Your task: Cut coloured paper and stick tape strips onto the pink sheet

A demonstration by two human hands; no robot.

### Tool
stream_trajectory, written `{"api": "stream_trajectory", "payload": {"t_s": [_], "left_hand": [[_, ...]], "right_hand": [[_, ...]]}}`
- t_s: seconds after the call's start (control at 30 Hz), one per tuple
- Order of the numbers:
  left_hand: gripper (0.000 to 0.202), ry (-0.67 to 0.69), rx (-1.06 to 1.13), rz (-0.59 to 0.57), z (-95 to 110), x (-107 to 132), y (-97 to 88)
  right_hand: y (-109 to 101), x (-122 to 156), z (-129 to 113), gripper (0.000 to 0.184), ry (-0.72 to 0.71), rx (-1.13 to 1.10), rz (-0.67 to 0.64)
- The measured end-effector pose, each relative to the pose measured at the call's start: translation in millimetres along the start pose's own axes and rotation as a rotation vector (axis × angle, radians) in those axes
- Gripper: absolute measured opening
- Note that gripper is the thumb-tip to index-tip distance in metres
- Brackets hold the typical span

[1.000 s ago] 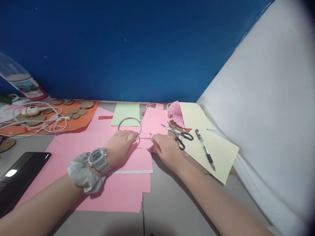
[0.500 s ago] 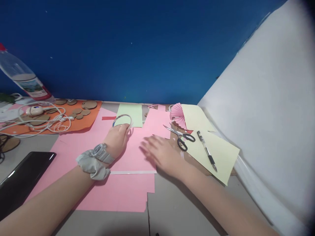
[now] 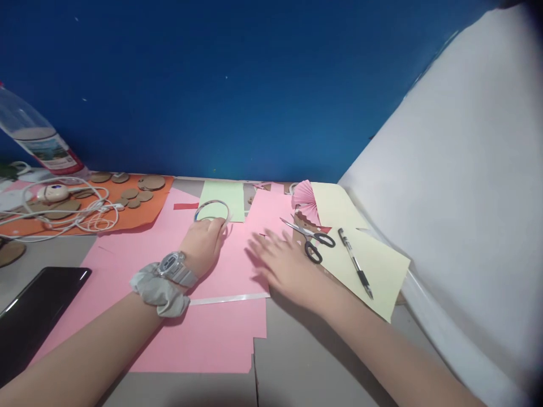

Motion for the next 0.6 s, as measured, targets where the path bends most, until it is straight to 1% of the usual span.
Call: {"api": "stream_trajectory", "payload": {"t_s": [0.03, 0.07, 0.13, 0.2, 0.3, 0.4, 0.43, 0.5, 0.6], "left_hand": [[0.025, -0.003, 0.005, 0.003, -1, 0, -0.4], [0.026, -0.007, 0.012, 0.008, -2, 0, -1.1], [0.028, -0.018, 0.024, 0.021, -5, -1, -3.3], [0.03, -0.03, 0.029, 0.036, -9, -1, -6.0], [0.032, -0.03, 0.024, 0.04, -12, -1, -8.1], [0.03, 0.02, 0.015, -0.002, -8, 1, -6.4], [0.028, 0.048, 0.012, -0.024, -6, 2, -5.3], [0.025, 0.11, 0.003, -0.072, 1, 4, -2.8], [0.024, 0.194, -0.024, -0.135, 10, 6, 0.2]], "right_hand": [[3, 0, -11, 0.054, -0.079, -0.048, -0.026], [7, 1, -19, 0.058, -0.119, -0.089, -0.049], [14, 6, -30, 0.066, -0.148, -0.143, -0.093], [17, 16, -35, 0.069, -0.152, -0.17, -0.123], [13, 37, -41, 0.07, -0.16, -0.184, -0.133], [0, 49, -42, 0.066, -0.199, -0.176, -0.079], [-5, 47, -37, 0.061, -0.183, -0.157, -0.037], [-14, 33, -17, 0.045, -0.088, -0.097, 0.073], [-24, -1, 22, 0.038, 0.015, -0.032, 0.251]]}}
Point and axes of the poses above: each hand's wrist, its own x-axis away from the middle knuckle, its own y-axis out of the palm, z = x × y, the point moved 5 cm from there along -x, towards the middle knuckle, and after that the axes turned 10 degrees about x, right-handed, at the moved point
